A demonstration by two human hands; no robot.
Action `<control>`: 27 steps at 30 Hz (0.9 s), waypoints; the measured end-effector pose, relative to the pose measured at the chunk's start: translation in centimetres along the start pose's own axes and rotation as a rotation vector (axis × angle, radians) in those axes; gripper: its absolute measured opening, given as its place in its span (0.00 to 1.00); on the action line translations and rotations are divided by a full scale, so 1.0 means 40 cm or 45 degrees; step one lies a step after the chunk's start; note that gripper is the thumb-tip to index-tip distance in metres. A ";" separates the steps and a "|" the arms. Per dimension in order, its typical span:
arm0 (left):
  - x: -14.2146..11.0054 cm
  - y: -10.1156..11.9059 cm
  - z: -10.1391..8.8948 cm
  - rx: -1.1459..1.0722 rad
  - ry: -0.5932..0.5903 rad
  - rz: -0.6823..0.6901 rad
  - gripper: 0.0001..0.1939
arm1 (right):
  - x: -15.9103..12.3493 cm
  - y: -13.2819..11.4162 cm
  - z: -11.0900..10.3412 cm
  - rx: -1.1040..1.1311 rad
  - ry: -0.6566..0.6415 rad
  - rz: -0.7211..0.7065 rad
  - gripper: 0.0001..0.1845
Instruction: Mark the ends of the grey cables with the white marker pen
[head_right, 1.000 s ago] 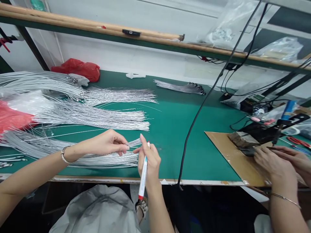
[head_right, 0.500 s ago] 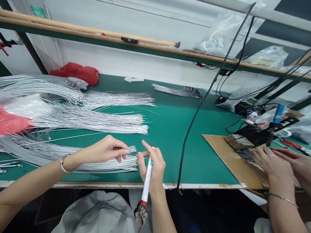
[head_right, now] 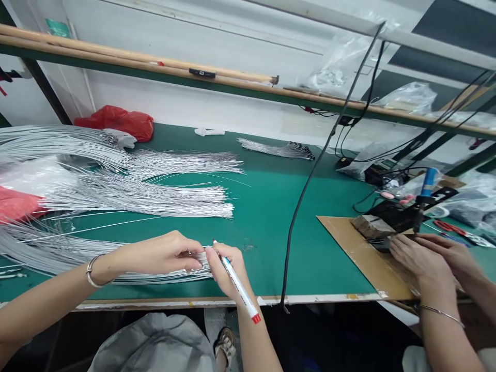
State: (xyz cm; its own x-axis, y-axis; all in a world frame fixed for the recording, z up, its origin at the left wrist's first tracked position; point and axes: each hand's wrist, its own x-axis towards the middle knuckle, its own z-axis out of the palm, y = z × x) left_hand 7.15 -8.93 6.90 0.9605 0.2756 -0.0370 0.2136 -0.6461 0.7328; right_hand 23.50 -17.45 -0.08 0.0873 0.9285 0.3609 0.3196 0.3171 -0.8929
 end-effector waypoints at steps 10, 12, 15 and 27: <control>-0.005 -0.020 0.023 0.019 0.141 0.038 0.16 | 0.002 0.010 0.006 -0.019 0.064 0.008 0.26; -0.003 -0.026 0.028 0.039 0.146 0.041 0.15 | 0.003 0.014 0.008 -0.040 0.063 0.008 0.26; -0.001 -0.030 0.031 0.046 0.160 0.028 0.14 | 0.001 0.023 0.011 -0.059 0.088 -0.018 0.26; 0.008 -0.046 0.023 -0.296 0.108 -0.145 0.17 | -0.040 0.057 0.056 -0.479 0.608 -0.383 0.20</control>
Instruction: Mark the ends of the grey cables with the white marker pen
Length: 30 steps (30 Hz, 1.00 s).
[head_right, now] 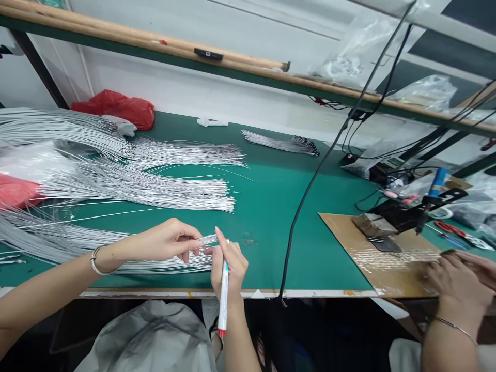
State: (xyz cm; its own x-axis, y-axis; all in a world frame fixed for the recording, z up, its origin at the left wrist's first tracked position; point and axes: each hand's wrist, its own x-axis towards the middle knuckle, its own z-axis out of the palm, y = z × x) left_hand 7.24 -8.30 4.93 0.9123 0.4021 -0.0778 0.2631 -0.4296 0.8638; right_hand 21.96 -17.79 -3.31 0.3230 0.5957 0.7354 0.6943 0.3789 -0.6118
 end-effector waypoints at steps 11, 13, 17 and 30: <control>0.000 0.017 0.032 0.016 0.076 0.079 0.19 | -0.026 -0.040 0.023 -0.131 0.140 -0.045 0.20; -0.003 0.024 0.028 0.014 0.041 0.083 0.17 | -0.016 -0.032 -0.003 -0.069 0.045 0.031 0.17; -0.009 0.049 0.023 0.126 -0.080 0.128 0.12 | 0.012 -0.023 -0.049 0.227 -0.239 0.222 0.13; -0.009 0.047 0.031 0.351 -0.119 0.159 0.12 | 0.016 -0.013 -0.059 0.355 -0.495 0.313 0.21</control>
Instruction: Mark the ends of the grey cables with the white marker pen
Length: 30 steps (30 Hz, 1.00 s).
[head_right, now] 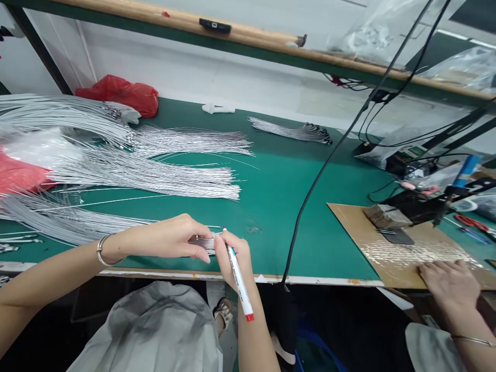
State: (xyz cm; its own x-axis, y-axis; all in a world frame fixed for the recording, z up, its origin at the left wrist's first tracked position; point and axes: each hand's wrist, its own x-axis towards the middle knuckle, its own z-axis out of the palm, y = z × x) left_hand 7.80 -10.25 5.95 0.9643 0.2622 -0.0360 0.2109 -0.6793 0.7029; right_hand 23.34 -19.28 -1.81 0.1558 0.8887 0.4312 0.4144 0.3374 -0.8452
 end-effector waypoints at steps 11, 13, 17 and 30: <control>0.008 0.010 -0.004 0.047 0.117 -0.043 0.12 | -0.020 0.013 0.012 -0.089 0.291 -0.083 0.13; 0.009 0.010 -0.008 -0.023 0.101 -0.083 0.13 | -0.035 0.018 0.024 -0.140 0.380 -0.141 0.17; 0.015 0.002 -0.003 -0.168 0.086 -0.166 0.13 | -0.053 0.018 0.061 -0.295 0.397 -0.275 0.23; 0.060 -0.064 0.090 -0.088 -0.209 -0.085 0.16 | -0.081 0.084 -0.030 0.198 0.557 0.017 0.21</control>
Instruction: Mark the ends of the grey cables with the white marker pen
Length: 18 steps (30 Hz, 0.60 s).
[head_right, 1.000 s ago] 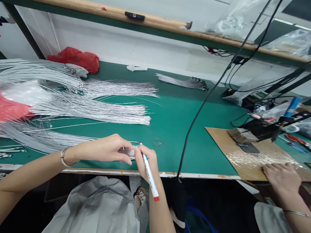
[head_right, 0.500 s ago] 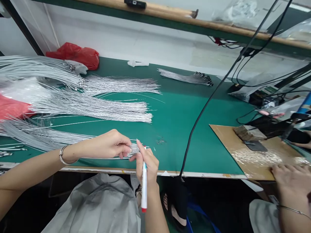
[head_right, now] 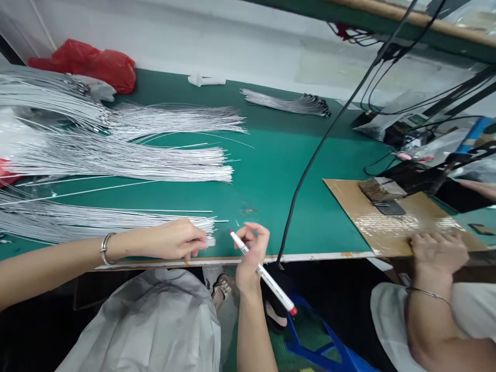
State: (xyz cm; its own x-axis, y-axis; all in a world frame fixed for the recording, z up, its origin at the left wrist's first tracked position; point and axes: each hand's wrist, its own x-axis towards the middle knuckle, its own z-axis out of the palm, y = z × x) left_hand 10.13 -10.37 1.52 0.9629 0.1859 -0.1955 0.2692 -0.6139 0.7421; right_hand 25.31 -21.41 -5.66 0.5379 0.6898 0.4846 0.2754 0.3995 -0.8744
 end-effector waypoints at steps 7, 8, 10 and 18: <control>0.051 -0.103 0.067 -0.479 -0.314 -0.268 0.13 | -0.034 0.047 -0.011 -0.101 -0.194 0.433 0.12; 0.053 -0.105 0.065 -0.494 -0.324 -0.268 0.13 | -0.039 0.047 -0.008 -0.135 -0.198 0.444 0.14; 0.055 -0.105 0.061 -0.508 -0.329 -0.270 0.13 | -0.045 0.047 -0.005 -0.239 -0.150 0.394 0.19; 0.062 -0.115 0.070 -0.568 -0.328 -0.317 0.11 | -0.052 0.047 -0.007 -0.599 -0.130 0.139 0.20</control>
State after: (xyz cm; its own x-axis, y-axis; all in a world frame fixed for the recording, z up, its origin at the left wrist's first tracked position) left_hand 11.34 -9.23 -4.20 0.8597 0.0560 -0.5077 0.5088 -0.1815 0.8416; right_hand 24.93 -22.28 -8.34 0.5091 0.7775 0.3691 0.5645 0.0221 -0.8252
